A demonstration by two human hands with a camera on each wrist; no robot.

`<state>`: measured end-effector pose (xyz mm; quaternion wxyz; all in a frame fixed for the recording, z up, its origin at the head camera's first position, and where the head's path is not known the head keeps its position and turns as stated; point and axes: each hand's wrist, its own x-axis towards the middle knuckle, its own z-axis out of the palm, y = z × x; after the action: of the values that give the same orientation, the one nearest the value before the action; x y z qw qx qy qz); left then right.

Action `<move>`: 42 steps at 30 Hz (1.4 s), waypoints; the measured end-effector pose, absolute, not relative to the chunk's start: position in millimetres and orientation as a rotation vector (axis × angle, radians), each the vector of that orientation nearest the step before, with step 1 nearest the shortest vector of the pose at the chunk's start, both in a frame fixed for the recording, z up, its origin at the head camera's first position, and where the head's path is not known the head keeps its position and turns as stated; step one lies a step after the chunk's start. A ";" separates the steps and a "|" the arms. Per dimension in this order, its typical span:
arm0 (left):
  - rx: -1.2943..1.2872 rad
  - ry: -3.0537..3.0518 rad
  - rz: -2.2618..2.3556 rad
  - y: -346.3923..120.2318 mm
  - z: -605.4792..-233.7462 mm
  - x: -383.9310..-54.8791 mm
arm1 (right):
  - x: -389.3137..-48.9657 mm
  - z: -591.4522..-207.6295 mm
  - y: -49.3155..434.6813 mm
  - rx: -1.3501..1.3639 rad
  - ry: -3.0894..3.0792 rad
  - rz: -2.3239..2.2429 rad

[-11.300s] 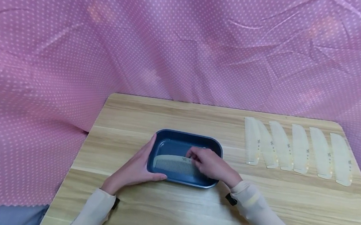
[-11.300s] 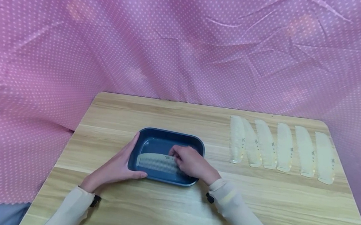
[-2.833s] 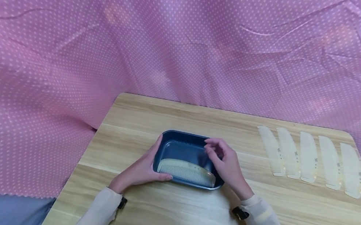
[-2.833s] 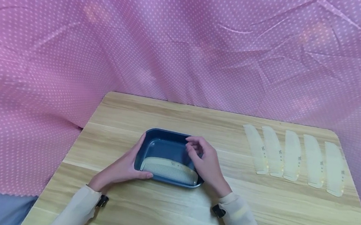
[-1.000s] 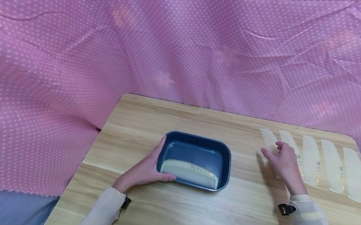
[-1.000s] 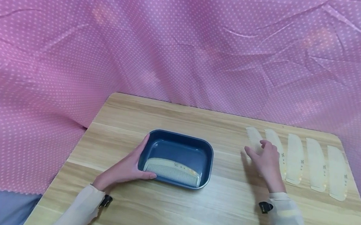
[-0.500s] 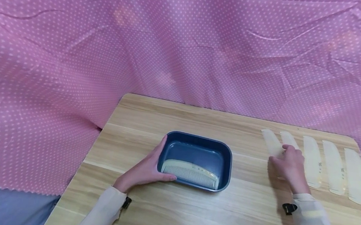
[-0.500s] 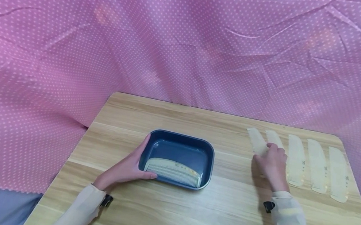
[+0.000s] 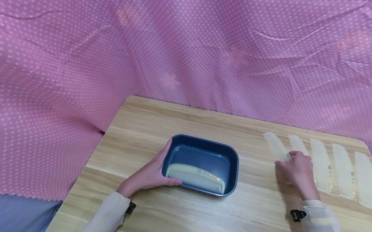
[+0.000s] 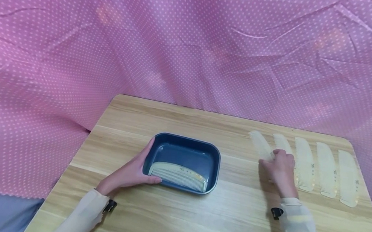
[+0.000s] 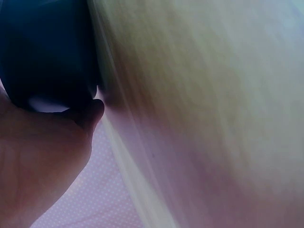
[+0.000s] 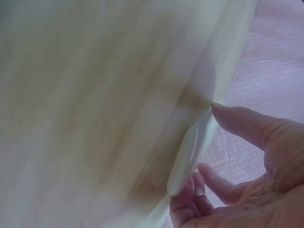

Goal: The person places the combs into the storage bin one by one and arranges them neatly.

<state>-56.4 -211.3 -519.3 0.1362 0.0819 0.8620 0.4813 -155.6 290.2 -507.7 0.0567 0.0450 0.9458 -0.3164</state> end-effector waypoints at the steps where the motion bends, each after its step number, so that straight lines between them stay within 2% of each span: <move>1: 0.240 2.498 1.391 -211.4 -519.4 -56.4 | -155.3 -507.9 289.3 0.136 2.868 -0.970; 15: 0.255 2.506 1.382 -211.0 -521.3 -55.6 | -149.6 -509.1 279.8 0.154 2.785 -1.083; 24: 0.262 2.509 1.392 -212.5 -522.6 -55.3 | -145.0 -510.7 281.4 0.036 2.702 -1.238; 42: 0.274 2.540 1.352 -213.7 -522.6 -55.1 | -138.4 -515.4 253.1 0.053 2.431 -1.797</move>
<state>-55.1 -213.7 -522.6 0.1254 0.0940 0.8718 0.4640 -138.4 253.1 -515.4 0.0590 0.0176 0.8025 -0.5935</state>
